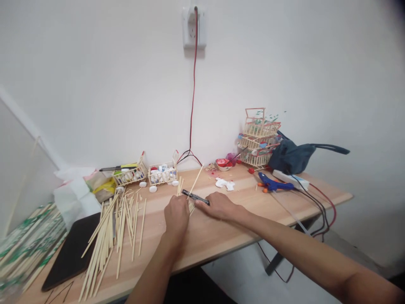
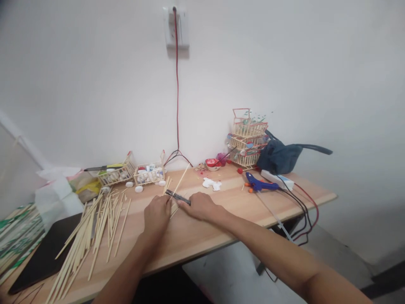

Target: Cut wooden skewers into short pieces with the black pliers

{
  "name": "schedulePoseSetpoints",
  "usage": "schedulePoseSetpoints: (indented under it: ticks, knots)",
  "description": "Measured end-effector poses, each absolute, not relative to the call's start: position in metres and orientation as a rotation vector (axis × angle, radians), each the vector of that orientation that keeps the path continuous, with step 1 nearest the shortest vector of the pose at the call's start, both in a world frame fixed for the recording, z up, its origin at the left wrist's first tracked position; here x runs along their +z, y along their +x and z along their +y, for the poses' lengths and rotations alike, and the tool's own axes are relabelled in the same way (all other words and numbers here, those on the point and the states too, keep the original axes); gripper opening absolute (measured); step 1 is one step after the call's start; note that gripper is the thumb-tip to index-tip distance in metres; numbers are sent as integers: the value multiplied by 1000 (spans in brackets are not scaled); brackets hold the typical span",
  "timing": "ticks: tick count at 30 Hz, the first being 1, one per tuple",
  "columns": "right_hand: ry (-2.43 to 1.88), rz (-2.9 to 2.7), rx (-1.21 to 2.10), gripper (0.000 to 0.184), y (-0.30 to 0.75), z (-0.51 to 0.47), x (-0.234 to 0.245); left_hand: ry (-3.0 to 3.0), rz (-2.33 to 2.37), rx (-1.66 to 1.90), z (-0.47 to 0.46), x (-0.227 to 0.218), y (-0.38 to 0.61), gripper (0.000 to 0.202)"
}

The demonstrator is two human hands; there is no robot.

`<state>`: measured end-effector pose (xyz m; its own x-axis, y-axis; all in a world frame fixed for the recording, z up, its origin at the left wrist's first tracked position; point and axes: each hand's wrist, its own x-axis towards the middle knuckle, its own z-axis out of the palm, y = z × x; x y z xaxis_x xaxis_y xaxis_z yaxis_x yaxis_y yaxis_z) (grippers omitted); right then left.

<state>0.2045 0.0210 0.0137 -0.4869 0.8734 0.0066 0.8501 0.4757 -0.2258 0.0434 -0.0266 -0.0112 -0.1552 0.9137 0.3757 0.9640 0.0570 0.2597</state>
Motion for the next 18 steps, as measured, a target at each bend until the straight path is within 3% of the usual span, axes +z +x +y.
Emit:
schedulePoseSetpoints:
  ticks: [9, 18]
  knots:
    - [-1487, -2679, 357, 91, 202, 26, 16, -2037, -2283, -833, -26, -12, 42, 28]
    - [-1468, -2648, 232, 88, 204, 26, 2, -2064, -2248, -889, -27, -11, 39, 25]
